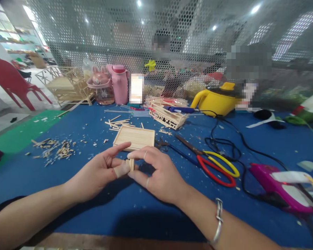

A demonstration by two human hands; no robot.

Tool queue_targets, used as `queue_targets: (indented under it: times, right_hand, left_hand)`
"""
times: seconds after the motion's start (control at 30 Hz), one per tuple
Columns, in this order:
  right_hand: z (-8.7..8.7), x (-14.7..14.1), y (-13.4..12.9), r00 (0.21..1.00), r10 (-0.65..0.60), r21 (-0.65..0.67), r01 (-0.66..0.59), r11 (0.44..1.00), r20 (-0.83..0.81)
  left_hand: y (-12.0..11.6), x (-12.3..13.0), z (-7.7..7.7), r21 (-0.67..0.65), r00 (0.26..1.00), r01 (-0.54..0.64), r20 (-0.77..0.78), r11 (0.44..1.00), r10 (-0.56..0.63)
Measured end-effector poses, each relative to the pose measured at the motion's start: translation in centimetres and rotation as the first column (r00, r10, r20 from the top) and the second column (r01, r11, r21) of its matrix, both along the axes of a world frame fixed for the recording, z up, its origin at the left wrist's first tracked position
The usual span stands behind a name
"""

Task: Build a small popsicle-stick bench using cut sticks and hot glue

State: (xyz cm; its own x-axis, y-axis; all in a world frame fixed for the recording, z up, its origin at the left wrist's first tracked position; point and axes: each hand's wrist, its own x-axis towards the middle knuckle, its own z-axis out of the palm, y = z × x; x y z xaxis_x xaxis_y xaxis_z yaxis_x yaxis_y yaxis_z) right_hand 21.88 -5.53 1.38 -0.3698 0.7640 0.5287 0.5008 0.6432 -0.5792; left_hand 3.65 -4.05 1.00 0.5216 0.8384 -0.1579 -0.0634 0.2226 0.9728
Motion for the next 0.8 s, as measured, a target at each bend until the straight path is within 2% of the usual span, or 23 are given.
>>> queue_targets:
  times: [0.23,0.33,0.5,0.8]
  right_hand:
    - [-0.08,0.00,-0.04,1.000,0.022,-0.016,-0.022,1.000,-0.018]
    - [-0.20,-0.08,0.01,1.000,0.019,-0.023,-0.019,1.000,-0.016]
    - [-0.40,-0.16,0.02,1.000,-0.004,-0.008,0.004,1.000,-0.009]
    - [-0.74,-0.48,-0.10,1.000,-0.016,0.117,0.013,0.993,0.026]
  left_hand:
    - [-0.04,-0.12,-0.16,0.021,0.996,0.006,-0.085,1.000,-0.004]
    - [-0.12,-0.13,0.02,0.054,0.996,0.018,-0.083,0.998,-0.013]
    - [-0.30,0.01,0.37,0.030,0.997,-0.002,-0.082,1.000,0.005]
    - [-0.37,0.15,0.22,-0.005,0.997,-0.012,-0.075,1.000,0.011]
